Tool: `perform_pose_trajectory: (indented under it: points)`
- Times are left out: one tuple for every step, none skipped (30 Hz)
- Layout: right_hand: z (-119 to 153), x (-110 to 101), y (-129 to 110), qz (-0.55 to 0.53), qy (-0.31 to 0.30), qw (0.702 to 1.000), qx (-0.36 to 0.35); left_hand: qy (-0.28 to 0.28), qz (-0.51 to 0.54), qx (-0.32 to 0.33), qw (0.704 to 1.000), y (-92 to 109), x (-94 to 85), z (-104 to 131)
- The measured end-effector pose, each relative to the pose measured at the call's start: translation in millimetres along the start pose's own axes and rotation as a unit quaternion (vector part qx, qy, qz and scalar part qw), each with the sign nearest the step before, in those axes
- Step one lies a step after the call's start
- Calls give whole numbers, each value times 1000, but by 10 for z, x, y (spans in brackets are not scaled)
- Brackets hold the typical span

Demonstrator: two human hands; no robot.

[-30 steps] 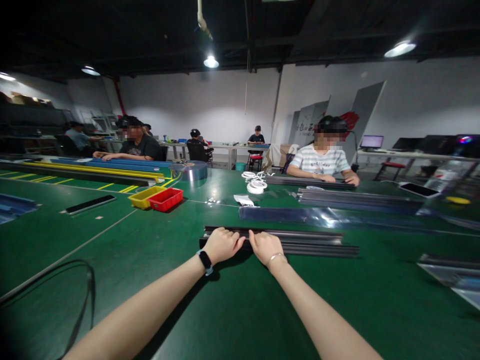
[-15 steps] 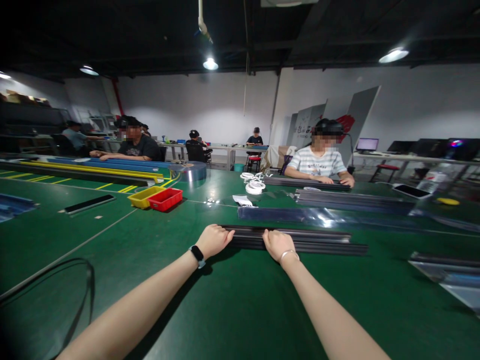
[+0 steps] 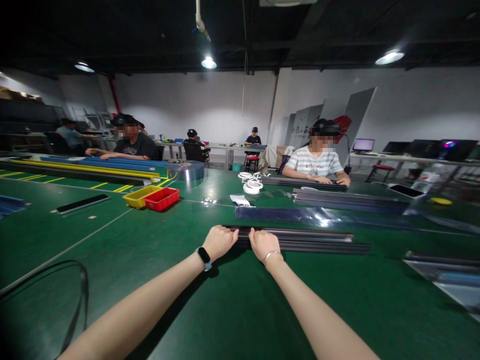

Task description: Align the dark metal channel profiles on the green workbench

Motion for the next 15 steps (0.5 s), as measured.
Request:
perform_pose_trajectory:
  points:
    - [-1,1,23,-1,-1,1000,6,-2,3,-6,1000,12,1,-5]
    - [-1,2,51,-2,-2,1000,11,-4,7,-11,1000,17,-2,-5]
    - [0,3,84,-3,-5,1000,16,-7,12,-17,1000,14,-7,0]
    - [1,4,122,-5,-7,1000,21,-11,20,-22,999,3,-13,9]
    - [2,5,166,-7,-10,1000,27,-17,31,-26,999,-15,-17,22]
    - [2,7,214,-8,-13,999,33,-27,45,-28,998,-38,-18,37]
    - [3,9,265,-10,-16,999,38,-40,62,-27,997,-63,-14,53]
    - [3,11,317,-11,-19,999,42,-55,82,-21,995,-87,-7,68]
    - [2,12,368,-12,-23,999,43,-71,105,-10,992,-105,2,80]
    - [2,13,418,-13,-25,999,43,-86,128,5,988,-118,10,89]
    - [1,12,464,-14,-27,999,42,-98,151,22,983,-126,15,95]
    - [1,11,507,-14,-29,999,40,-107,174,44,978,-122,16,97]
    - [2,9,547,-15,-30,999,40,-112,196,70,972,-110,13,97]
    - [3,8,582,-14,-31,999,40,-115,215,96,965,-93,9,96]
    - [6,8,611,-14,-31,999,41,-117,229,120,959,-73,5,95]
Point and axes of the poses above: each hand's wrist, its own z-axis away from the middle knuckle, its own x-axis out of the palm, y = z × x, the point moved 6 cm from there along -z, towards the middle knuckle, and after that the axes turned 5 degrees about -z, right-handed, at the moved point
